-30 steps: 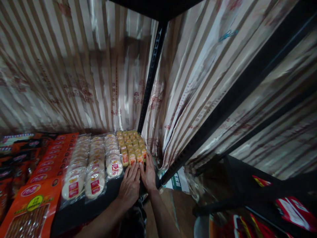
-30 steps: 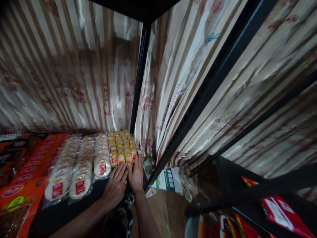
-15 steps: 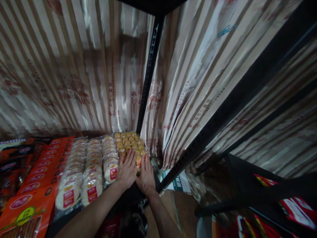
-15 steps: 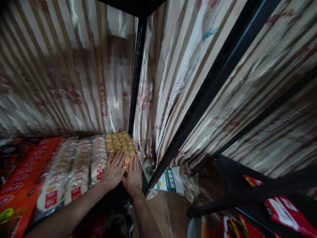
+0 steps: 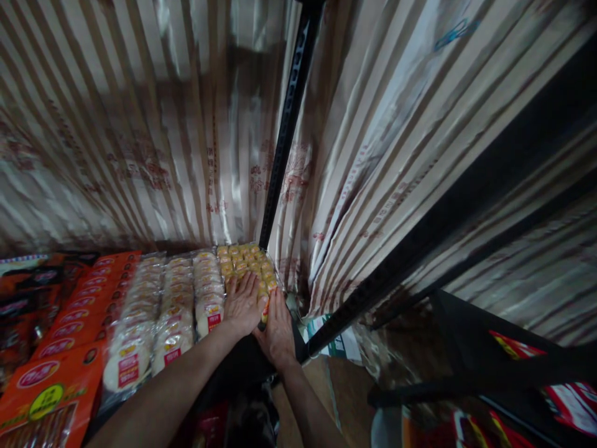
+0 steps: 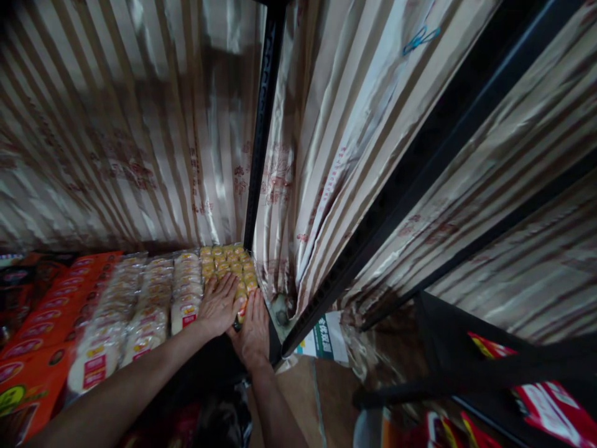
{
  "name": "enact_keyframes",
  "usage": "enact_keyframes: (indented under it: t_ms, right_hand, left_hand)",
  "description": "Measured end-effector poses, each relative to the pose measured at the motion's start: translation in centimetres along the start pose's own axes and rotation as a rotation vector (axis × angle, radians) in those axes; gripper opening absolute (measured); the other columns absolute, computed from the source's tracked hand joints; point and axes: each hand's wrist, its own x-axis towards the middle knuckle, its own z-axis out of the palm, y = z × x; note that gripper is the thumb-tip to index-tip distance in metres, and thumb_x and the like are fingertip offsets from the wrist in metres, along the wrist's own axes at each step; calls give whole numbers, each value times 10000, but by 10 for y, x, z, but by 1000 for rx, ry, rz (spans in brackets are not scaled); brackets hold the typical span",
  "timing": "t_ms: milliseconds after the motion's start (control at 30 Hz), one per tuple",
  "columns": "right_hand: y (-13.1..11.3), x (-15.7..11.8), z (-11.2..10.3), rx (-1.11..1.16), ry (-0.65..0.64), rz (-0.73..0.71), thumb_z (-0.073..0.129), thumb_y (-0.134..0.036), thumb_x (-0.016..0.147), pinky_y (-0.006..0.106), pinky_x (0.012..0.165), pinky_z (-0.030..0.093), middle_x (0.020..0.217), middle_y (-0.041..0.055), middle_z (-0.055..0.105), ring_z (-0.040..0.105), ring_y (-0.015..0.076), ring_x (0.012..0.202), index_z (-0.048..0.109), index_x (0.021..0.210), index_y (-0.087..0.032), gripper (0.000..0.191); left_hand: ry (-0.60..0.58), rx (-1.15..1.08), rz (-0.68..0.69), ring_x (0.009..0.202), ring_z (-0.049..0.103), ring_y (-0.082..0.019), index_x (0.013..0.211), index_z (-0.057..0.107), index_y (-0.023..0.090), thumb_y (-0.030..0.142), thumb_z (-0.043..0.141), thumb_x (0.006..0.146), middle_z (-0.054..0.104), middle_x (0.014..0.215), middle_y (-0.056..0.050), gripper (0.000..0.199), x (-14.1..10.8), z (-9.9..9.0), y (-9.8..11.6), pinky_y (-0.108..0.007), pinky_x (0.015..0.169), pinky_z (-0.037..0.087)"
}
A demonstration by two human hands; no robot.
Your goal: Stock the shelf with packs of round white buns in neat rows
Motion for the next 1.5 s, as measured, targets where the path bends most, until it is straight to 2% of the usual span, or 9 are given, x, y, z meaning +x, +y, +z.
enact_keyframes:
  t_ms: [133, 300, 500, 667, 967, 1167, 1333, 1400, 1500]
  right_hand:
    - [0, 0, 0, -11, -11, 9, 532, -462, 793, 469, 1034, 324, 1460, 218, 263, 212, 306, 1363, 129, 1437, -36, 871]
    - [-2, 1, -2, -27, -15, 22, 505, -587, 788, 463, 1025, 332, 1442, 234, 291, 229, 313, 1354, 171, 1427, -27, 913]
    - [-2, 2, -3, -26, -18, 27, 502, -622, 775, 454, 1029, 329, 1453, 224, 275, 228, 307, 1356, 153, 1433, -39, 945]
    - [-4, 3, -7, -24, -39, 38, 527, -612, 764, 446, 1043, 315, 1449, 223, 283, 224, 310, 1357, 154, 1431, -26, 963]
    - [-4, 2, -8, -10, -20, 19, 498, -623, 779, 469, 1012, 343, 1445, 236, 284, 234, 323, 1351, 170, 1429, -26, 941]
    - [-3, 3, -6, -17, -34, 31, 499, -644, 764, 477, 1025, 333, 1447, 232, 280, 229, 333, 1350, 159, 1431, -30, 968]
    - [0, 3, -2, -3, 8, 12, 517, -656, 743, 500, 1024, 329, 1468, 235, 221, 188, 346, 1360, 138, 1436, -41, 1001]
    - [2, 3, 0, 10, 28, 0, 517, -639, 753, 516, 1030, 318, 1467, 237, 218, 172, 347, 1363, 122, 1436, -38, 992]
    - [4, 3, 2, 48, 53, -12, 435, -525, 844, 512, 1046, 303, 1473, 213, 216, 167, 318, 1371, 111, 1442, -60, 824]
  left_hand:
    - [-15, -11, 8, 1354, 268, -213, 1349, 401, 125, 391, 266, 914, 388, 1423, -89, 528, -1, -1, -2, -450, 1136, 120]
    - [2, -39, 24, 1375, 210, -203, 1357, 391, 192, 414, 234, 924, 328, 1461, -60, 511, 11, -17, -17, -463, 1126, 123]
    - [-227, -37, 11, 1390, 154, -218, 1357, 389, 216, 433, 161, 929, 270, 1488, -36, 532, 33, -28, -25, -488, 1118, 125]
    - [-368, -52, -12, 1396, 119, -193, 1400, 307, 207, 455, 132, 922, 235, 1501, -38, 566, 34, -26, -22, -460, 1132, 76]
    - [-275, -76, -30, 1401, 87, -193, 1407, 288, 226, 464, 153, 925, 200, 1510, -37, 554, 34, -26, -25, -457, 1132, 83]
    - [-355, -64, -19, 1393, 137, -202, 1390, 323, 174, 423, 182, 925, 240, 1497, -66, 545, 39, -28, -31, -469, 1130, 87]
    - [-168, -136, 37, 1393, 136, -212, 1360, 380, 201, 398, 261, 925, 272, 1486, -66, 492, 30, -41, -23, -488, 1136, 89]
    - [-62, -181, -18, 1389, 150, -234, 1346, 399, 159, 362, 295, 923, 271, 1483, -101, 481, 14, -47, -14, -491, 1132, 145]
    - [90, -261, -27, 1372, 215, -239, 1289, 461, 95, 290, 294, 926, 358, 1434, -145, 444, -31, -49, 5, -472, 1120, 238]
